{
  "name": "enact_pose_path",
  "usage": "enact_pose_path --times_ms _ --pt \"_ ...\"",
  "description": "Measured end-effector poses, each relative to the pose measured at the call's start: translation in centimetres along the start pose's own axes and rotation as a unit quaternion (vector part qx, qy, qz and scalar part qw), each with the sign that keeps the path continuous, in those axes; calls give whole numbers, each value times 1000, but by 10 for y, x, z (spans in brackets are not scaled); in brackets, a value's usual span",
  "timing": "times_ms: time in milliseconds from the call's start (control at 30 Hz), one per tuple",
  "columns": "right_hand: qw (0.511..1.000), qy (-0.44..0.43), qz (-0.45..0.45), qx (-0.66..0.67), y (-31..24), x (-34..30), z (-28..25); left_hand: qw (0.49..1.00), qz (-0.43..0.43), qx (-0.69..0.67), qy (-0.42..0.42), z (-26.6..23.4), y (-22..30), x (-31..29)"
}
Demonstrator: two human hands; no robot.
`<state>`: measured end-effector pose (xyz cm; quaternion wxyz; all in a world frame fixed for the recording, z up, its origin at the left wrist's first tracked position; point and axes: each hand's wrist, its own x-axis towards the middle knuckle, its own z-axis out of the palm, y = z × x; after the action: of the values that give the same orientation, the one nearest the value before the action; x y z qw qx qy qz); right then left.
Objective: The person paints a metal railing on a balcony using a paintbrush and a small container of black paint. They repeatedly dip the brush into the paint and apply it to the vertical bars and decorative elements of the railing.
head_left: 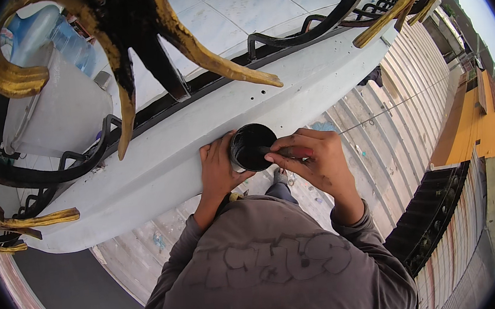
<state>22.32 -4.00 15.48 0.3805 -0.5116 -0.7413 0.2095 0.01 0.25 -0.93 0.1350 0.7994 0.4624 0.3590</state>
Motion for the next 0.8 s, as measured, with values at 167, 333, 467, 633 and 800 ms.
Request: enact_pose_path --times_ms 167,333,467,633,800 --pt "994 -81 -9 -66 9 27 15 999 -12 7 -37 -1 -1 -2" --pt "982 -128 -52 -126 13 37 20 1000 14 25 -12 2 -3 -3" --pt "978 -137 -66 -141 19 39 27 999 28 25 2 4 -6 -4" --pt "975 -135 -85 -155 20 39 29 999 30 29 -6 4 -4 -3" --pt "994 -79 -25 -78 12 34 1 1000 8 13 -18 1 -1 0"
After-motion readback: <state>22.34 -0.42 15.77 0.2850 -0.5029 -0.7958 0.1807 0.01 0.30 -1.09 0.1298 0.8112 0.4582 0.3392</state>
